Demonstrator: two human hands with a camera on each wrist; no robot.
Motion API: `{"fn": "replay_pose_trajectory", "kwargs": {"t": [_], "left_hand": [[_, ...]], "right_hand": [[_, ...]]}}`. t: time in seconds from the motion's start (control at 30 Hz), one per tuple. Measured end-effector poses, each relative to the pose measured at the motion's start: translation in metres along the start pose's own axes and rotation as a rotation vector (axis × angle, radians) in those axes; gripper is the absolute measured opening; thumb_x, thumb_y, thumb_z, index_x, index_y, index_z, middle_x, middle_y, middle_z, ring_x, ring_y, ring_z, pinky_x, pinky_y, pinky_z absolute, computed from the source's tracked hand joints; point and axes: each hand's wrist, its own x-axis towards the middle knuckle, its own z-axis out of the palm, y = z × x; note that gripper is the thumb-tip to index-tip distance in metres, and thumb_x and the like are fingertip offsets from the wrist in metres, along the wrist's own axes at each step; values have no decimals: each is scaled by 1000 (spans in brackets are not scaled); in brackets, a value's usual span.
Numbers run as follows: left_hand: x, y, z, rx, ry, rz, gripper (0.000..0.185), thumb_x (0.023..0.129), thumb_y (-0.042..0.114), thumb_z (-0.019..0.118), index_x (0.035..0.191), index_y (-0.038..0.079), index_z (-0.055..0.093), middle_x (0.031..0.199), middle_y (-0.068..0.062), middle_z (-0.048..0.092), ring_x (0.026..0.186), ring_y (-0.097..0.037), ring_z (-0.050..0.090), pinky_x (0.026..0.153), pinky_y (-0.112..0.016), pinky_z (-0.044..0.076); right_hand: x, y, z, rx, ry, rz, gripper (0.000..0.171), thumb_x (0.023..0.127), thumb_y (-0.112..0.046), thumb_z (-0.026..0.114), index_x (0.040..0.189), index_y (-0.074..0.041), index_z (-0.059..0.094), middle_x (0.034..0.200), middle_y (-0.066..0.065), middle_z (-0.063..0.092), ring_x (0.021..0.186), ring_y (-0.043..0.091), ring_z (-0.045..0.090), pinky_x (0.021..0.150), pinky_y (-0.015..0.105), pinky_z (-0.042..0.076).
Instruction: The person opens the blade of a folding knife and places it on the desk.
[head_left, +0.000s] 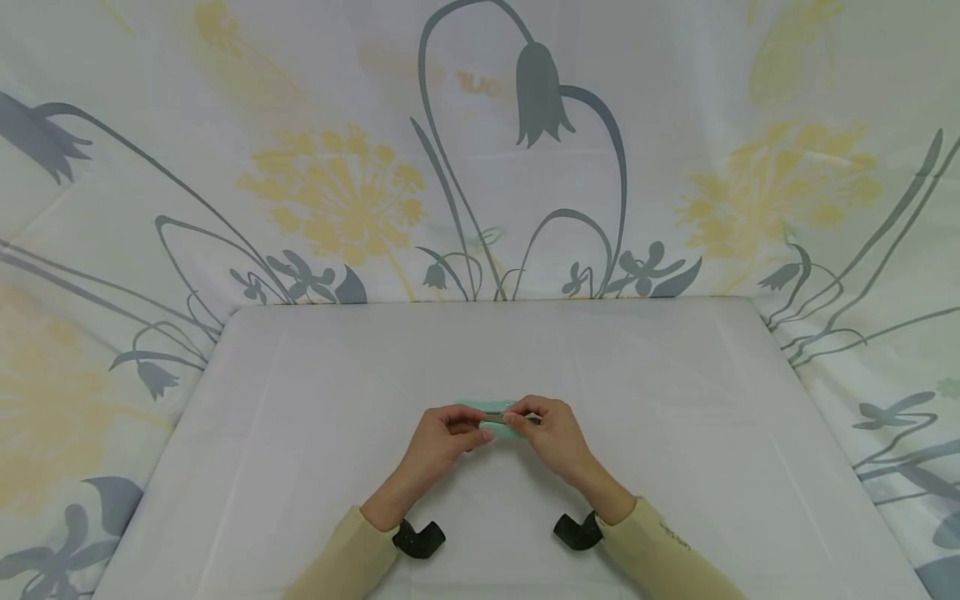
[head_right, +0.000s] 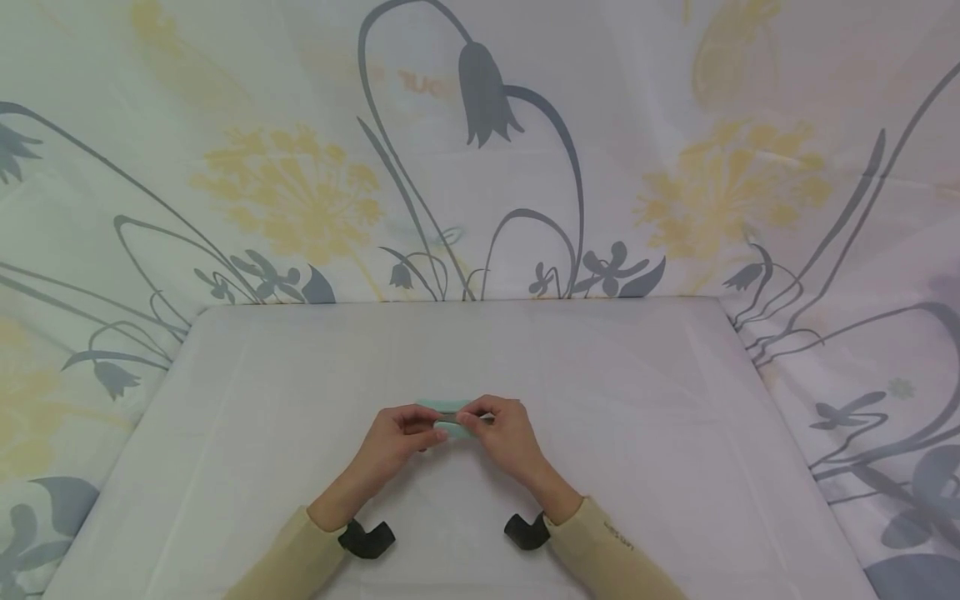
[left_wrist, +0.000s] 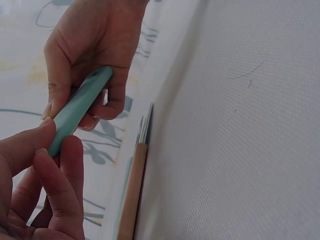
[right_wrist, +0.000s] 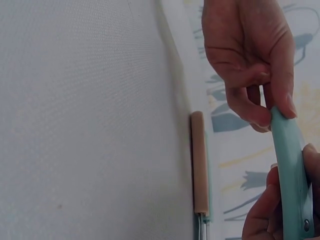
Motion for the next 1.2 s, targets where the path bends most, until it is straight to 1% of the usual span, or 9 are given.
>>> {"fn": "replay_pose_trajectory", "kwargs": {"t": [0.13, 0.27, 0.47, 0.6, 0.67, 0.8, 0.9, 1.0, 1.2], "left_hand": [[7, -15, 0, 3, 2, -7, 26, 85, -1, 75, 108, -12, 68, 88, -8, 71, 72, -12, 61, 66, -29, 49], [11, -28, 0, 1, 14, -7, 25, 86, 1, 76, 108, -9, 70, 92, -10, 73, 74, -12, 63, 66, -27, 49], [9, -32, 3, -12, 20, -3, 26, 84, 7, 79, 107, -4, 72, 91, -9, 73, 73, -12, 62, 64, -24, 48], [9, -32, 3, -36, 15, -8, 27, 84, 8, 79, 107, -3, 70, 94, -9, 72, 77, -17, 65, 66, -25, 48], [11, -33, 3, -48, 13, -13, 27, 85, 9, 78, 107, -3, 70, 96, -8, 71, 80, -22, 67, 67, -26, 49], [13, -32, 3, -43, 4, -10, 27, 87, 12, 76, 108, -4, 69, 92, -9, 73, 85, -31, 70, 68, -26, 50], [14, -31, 4, -23, 3, -6, 26, 88, 13, 76, 107, -3, 71, 87, -10, 74, 84, -31, 71, 67, -26, 50], [13, -31, 4, -12, 9, -6, 23, 88, 13, 76, 105, -2, 72, 86, -10, 74, 84, -31, 71, 67, -26, 50], [13, -30, 6, -12, 12, -9, 18, 90, 7, 73, 104, -4, 72, 86, -12, 74, 87, -39, 70, 66, -25, 49]], "right_hand": [[-1, -1, 0, 12, 34, 23, 8, 91, -13, 73, 89, -6, 75, 92, 4, 70, 80, 15, 56, 68, 25, 47], [-1, -3, 0, 38, 74, 52, 8, 92, -12, 73, 88, -5, 74, 86, 5, 68, 74, 15, 53, 61, 23, 42], [0, -5, -2, 68, 114, 118, 9, 93, -13, 71, 90, -5, 74, 88, 5, 68, 71, 15, 51, 58, 22, 39], [0, -1, -1, 86, 111, 115, 10, 94, -15, 70, 93, -6, 74, 90, 5, 68, 73, 16, 51, 58, 23, 40], [0, 0, -1, 98, 103, 107, 11, 95, -17, 70, 94, -7, 74, 91, 5, 67, 74, 17, 52, 59, 23, 41], [1, 1, -2, 104, 70, 89, 13, 96, -21, 69, 97, -8, 73, 94, 4, 67, 79, 18, 55, 64, 25, 44], [3, -1, -5, 57, 38, 49, 14, 97, -21, 68, 102, -9, 73, 97, 2, 68, 86, 18, 59, 73, 28, 49], [7, -5, -8, -17, 12, -8, 15, 97, -22, 67, 106, -11, 74, 100, -1, 70, 92, 17, 62, 81, 32, 51], [15, -9, -10, -77, -95, -91, 22, 96, -26, 69, 108, -9, 75, 102, -3, 72, 87, 15, 63, 75, 32, 52]]}}
